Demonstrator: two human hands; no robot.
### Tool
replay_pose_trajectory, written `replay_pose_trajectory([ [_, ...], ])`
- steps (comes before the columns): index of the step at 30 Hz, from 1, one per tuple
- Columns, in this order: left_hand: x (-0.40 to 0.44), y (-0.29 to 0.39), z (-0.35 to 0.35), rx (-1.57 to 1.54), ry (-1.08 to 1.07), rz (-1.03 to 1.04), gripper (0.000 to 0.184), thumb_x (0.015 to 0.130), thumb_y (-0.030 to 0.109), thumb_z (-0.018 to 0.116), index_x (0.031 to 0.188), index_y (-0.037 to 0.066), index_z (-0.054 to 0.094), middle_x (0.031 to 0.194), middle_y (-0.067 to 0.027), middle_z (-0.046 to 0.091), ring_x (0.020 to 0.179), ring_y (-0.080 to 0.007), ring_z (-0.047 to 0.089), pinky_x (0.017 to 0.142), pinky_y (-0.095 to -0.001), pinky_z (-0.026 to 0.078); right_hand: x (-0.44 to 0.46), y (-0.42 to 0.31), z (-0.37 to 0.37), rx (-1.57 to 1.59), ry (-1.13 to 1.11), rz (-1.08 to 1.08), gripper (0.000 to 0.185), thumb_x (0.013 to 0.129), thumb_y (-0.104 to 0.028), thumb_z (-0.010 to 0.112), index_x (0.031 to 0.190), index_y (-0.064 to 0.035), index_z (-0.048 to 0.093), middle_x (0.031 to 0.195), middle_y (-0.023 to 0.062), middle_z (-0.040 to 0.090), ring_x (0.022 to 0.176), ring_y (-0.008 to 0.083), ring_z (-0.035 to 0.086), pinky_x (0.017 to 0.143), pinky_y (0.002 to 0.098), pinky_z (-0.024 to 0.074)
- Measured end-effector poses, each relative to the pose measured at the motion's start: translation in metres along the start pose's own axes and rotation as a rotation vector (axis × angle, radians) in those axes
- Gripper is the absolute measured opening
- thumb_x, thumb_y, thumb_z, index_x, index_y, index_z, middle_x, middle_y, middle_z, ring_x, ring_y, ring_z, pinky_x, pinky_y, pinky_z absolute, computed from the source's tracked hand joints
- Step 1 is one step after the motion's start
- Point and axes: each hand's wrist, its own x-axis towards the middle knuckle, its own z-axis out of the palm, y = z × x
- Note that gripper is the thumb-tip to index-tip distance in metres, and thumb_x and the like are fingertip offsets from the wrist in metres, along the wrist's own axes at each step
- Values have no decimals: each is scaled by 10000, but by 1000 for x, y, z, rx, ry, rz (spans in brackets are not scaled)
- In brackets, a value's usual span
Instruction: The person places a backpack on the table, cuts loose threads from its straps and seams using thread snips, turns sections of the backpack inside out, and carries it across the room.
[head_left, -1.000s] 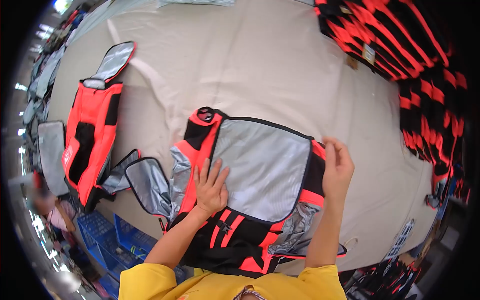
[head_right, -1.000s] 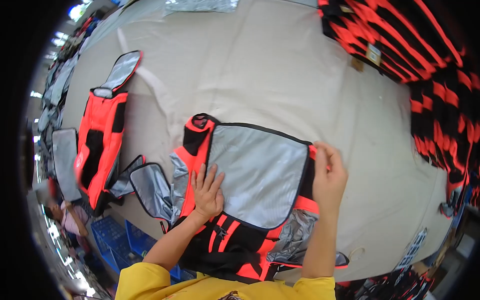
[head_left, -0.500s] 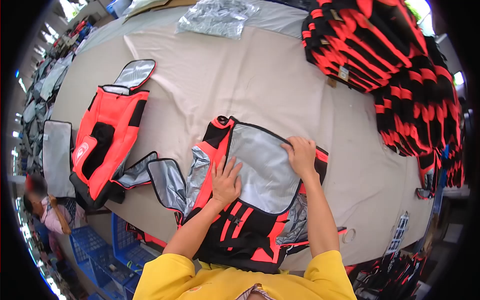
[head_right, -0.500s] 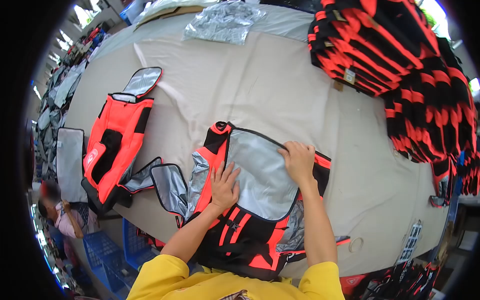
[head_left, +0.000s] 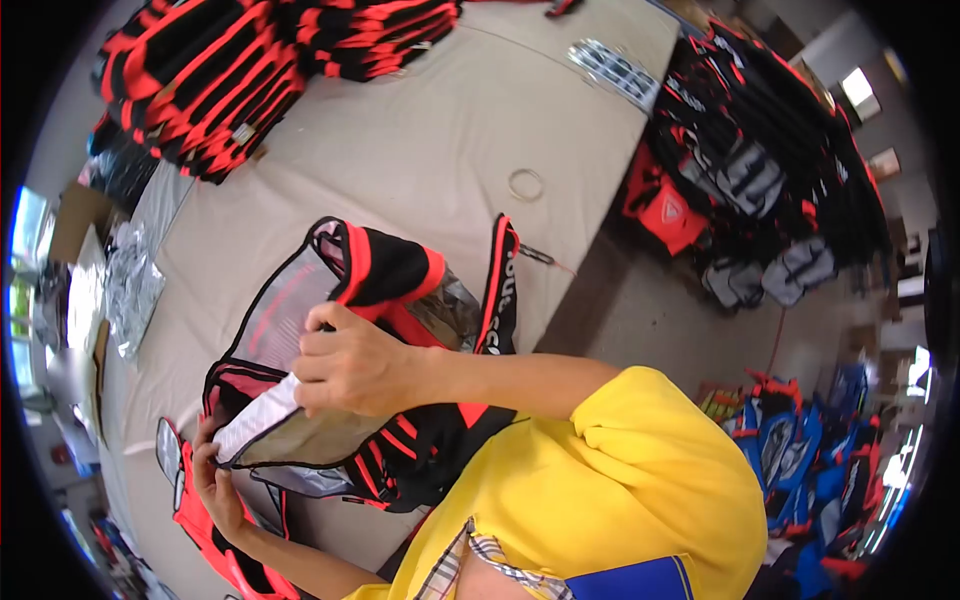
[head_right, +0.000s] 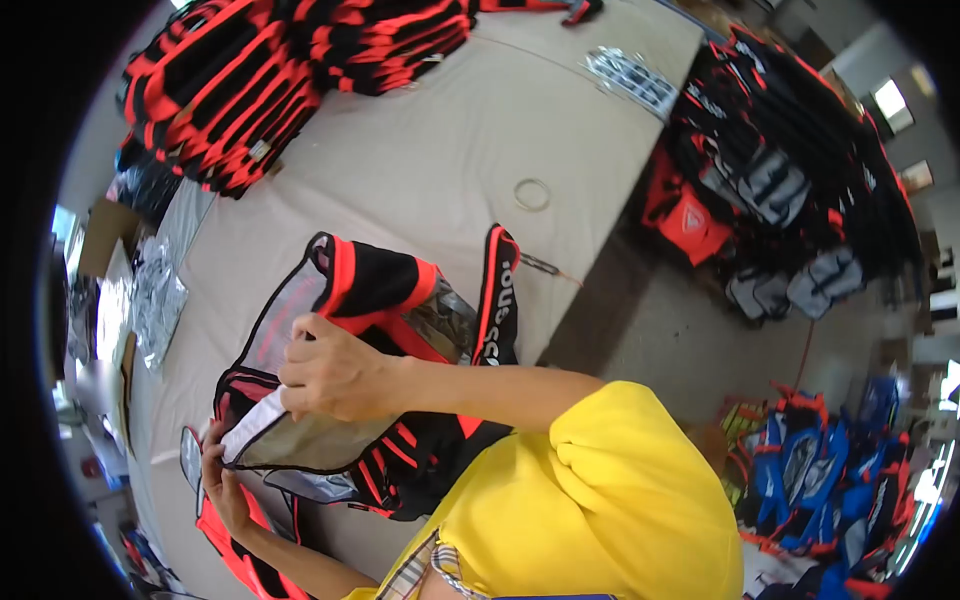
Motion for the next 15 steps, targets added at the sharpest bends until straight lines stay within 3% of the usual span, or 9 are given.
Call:
replay_pose_trajectory([
  [2, -12, 8, 8, 78, 31, 24, 195, 973, 219, 645, 1079, 56, 632, 1370, -170, 597, 1320, -285, 502, 1132, -415, 336, -8, -3, -17, -136, 133, 88, 150, 826, -270, 691, 906, -153, 643, 886, -9, 583, 978, 191, 597, 1017, 467, 413],
  [3, -20, 15, 24, 47, 143, -63, 73, 923, 44, 617, 994, 26, 618, 1305, -163, 624, 1299, -298, 509, 1116, -412, 347, -14, -6, -24, -262, 241, 150, 159, 834, -259, 682, 936, -144, 645, 922, 4, 589, 1037, 214, 595, 1044, 498, 408],
  [6, -46, 21, 59, 102, 450, -141, 124, 987, 51, 589, 1082, -3, 648, 1212, -122, 657, 1160, -215, 597, 998, -326, 468, -43, -43, -38, -131, 399, 271, 189, 845, -247, 670, 990, -127, 644, 984, 26, 593, 1121, 256, 575, 1076, 543, 394],
  [7, -57, 19, 66, 128, 416, -145, 124, 987, 51, 589, 1082, -3, 648, 1212, -122, 657, 1160, -215, 597, 998, -326, 468, -64, -55, -43, -109, 361, 239, 164, 851, -261, 677, 947, -132, 645, 931, 27, 591, 1063, 245, 593, 1054, 515, 414],
  [9, -78, 5, 69, 269, 698, -304, 184, 1009, 87, 600, 1155, -11, 654, 1157, -99, 672, 1026, -179, 637, 904, -313, 521, -121, -77, -43, 167, 196, 291, 144, 863, -271, 682, 895, -139, 636, 843, 13, 584, 966, 222, 603, 1001, 473, 437],
  [10, -87, -7, 73, 396, 695, -234, 191, 1002, 93, 622, 1158, -8, 666, 1098, -89, 685, 947, -158, 640, 847, -296, 538, -154, -85, -40, 195, 155, 310, 146, 869, -281, 684, 874, -145, 632, 804, 4, 578, 916, 213, 603, 969, 453, 440],
  [13, -97, 2, 129, 659, 660, -146, 164, 990, 89, 639, 1099, -26, 679, 1041, -106, 697, 940, -185, 642, 841, -301, 533, -269, -102, -54, 176, -87, 351, 186, 904, -339, 662, 842, -164, 660, 764, -5, 624, 830, 202, 630, 880, 396, 455],
  [15, -102, -4, 148, 643, 647, -139, 171, 978, 87, 650, 1085, -44, 675, 1034, -128, 702, 943, -223, 643, 862, -331, 519, -313, -94, -93, 281, -644, 555, 234, 917, -379, 631, 925, -166, 728, 844, 45, 711, 926, 252, 689, 824, 458, 486],
])
